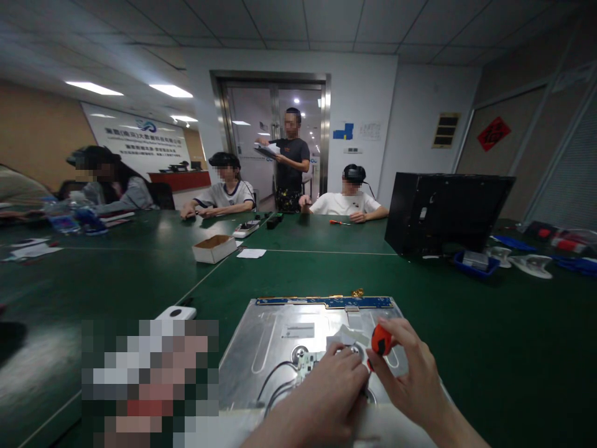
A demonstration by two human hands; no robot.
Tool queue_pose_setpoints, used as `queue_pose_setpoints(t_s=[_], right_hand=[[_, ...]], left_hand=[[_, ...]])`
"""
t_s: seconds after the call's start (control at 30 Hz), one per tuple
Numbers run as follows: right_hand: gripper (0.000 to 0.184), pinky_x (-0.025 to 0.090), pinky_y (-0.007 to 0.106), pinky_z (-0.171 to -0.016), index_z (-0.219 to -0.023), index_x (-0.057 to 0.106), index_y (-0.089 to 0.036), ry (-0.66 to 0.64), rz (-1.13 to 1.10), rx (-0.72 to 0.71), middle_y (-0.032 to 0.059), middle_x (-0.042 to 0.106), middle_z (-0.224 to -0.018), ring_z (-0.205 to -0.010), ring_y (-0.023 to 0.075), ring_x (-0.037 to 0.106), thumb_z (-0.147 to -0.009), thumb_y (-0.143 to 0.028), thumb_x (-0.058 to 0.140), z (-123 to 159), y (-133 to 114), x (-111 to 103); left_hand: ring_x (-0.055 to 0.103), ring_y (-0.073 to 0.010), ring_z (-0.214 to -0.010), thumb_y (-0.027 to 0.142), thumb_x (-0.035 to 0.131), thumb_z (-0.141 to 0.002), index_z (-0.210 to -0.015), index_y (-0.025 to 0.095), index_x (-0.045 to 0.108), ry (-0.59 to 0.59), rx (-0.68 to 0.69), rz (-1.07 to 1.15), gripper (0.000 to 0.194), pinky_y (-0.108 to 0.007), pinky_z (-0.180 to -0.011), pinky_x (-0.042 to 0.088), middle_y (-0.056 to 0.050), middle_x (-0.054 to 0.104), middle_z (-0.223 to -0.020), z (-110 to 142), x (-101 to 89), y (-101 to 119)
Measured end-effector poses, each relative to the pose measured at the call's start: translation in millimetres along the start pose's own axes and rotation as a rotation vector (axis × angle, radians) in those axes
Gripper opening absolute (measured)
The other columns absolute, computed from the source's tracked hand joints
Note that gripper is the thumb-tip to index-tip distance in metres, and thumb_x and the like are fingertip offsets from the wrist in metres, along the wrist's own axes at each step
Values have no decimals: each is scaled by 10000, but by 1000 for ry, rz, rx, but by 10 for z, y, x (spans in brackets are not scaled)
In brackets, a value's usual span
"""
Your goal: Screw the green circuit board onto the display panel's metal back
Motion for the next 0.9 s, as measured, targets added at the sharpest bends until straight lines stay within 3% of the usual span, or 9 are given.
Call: queue_pose_setpoints(t_s=[0.5, 0.9], right_hand=[[296, 522, 259, -508, -1279, 462, -210, -11, 15, 10, 48, 634, -869, -679, 170, 628, -987, -240, 492, 5, -4, -7], [342, 521, 254, -490, -1315, 446, -242, -26, -8, 12, -3, 636, -795, -576, 141, 604, -977, -242, 498, -35, -20, -12]], left_hand=[[571, -314, -1108, 206, 632, -810, -1142, 217, 537, -27, 2, 17, 345, -482, -1050, 331, -95, 628, -1180, -13, -25, 3], [563, -310, -1123, 217, 641, -812, -1119, 202, 530, -25, 5, -1, 327, -472, -1057, 338, -97, 625, -1174, -6, -25, 3]])
Point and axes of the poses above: each hand's wrist, its own z-axis away from the middle knuckle, its own x-axis out of the palm, y = z × x, the point moved 2 cm from there along -z, towards the middle knuckle
